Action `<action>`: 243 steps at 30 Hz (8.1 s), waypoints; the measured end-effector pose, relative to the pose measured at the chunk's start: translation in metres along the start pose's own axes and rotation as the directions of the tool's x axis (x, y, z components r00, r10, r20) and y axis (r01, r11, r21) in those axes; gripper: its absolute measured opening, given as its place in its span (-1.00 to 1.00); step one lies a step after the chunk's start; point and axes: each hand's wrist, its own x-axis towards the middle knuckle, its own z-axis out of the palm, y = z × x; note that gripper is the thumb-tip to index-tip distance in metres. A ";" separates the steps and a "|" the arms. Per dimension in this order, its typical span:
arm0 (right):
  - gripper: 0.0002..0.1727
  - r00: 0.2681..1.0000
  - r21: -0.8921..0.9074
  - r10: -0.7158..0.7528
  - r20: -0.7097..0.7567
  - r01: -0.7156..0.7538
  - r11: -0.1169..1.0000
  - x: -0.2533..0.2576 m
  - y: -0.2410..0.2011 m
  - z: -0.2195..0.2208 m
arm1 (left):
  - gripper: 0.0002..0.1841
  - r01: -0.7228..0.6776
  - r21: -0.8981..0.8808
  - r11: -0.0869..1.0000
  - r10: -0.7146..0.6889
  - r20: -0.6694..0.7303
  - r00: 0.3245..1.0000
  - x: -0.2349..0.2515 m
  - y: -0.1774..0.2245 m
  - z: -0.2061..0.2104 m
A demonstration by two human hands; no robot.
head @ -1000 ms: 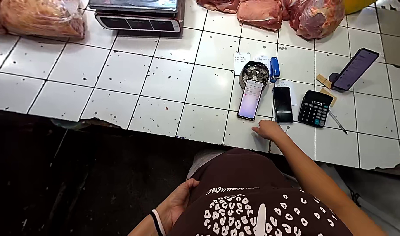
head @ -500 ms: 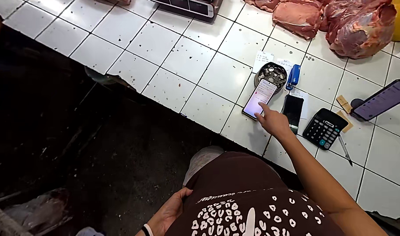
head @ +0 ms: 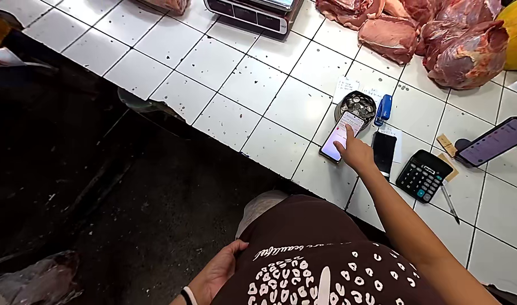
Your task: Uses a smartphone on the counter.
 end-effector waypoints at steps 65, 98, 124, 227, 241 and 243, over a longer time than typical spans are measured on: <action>-0.42 0.842 -0.012 0.001 0.540 0.007 1.000 -0.014 0.038 0.042 | -0.76 0.045 0.367 0.929 -0.041 -0.017 0.999 -0.008 0.059 0.038; -0.55 0.929 0.141 -0.108 0.353 0.061 0.988 -0.027 0.065 0.054 | -0.79 -0.006 0.276 0.961 0.037 -0.108 0.993 -0.010 0.011 0.052; -0.16 0.976 0.160 0.203 0.078 -0.214 0.964 -0.063 0.003 0.081 | -0.83 0.119 0.688 0.716 -0.058 -0.111 0.992 -0.003 0.173 0.071; 0.03 0.783 0.173 0.502 0.367 -0.588 0.790 -0.112 -0.021 0.086 | -0.87 0.172 0.828 0.534 -0.111 -0.133 0.985 0.007 0.183 0.091; -0.30 0.811 -0.099 0.335 0.480 -0.329 0.939 -0.081 -0.019 0.044 | -0.82 0.133 0.656 0.743 -0.095 -0.094 0.991 0.000 0.141 0.053; -0.31 0.810 -0.147 0.303 0.501 -0.266 0.953 -0.075 -0.017 0.038 | -0.82 0.121 0.595 0.794 -0.086 -0.088 0.992 -0.002 0.126 0.046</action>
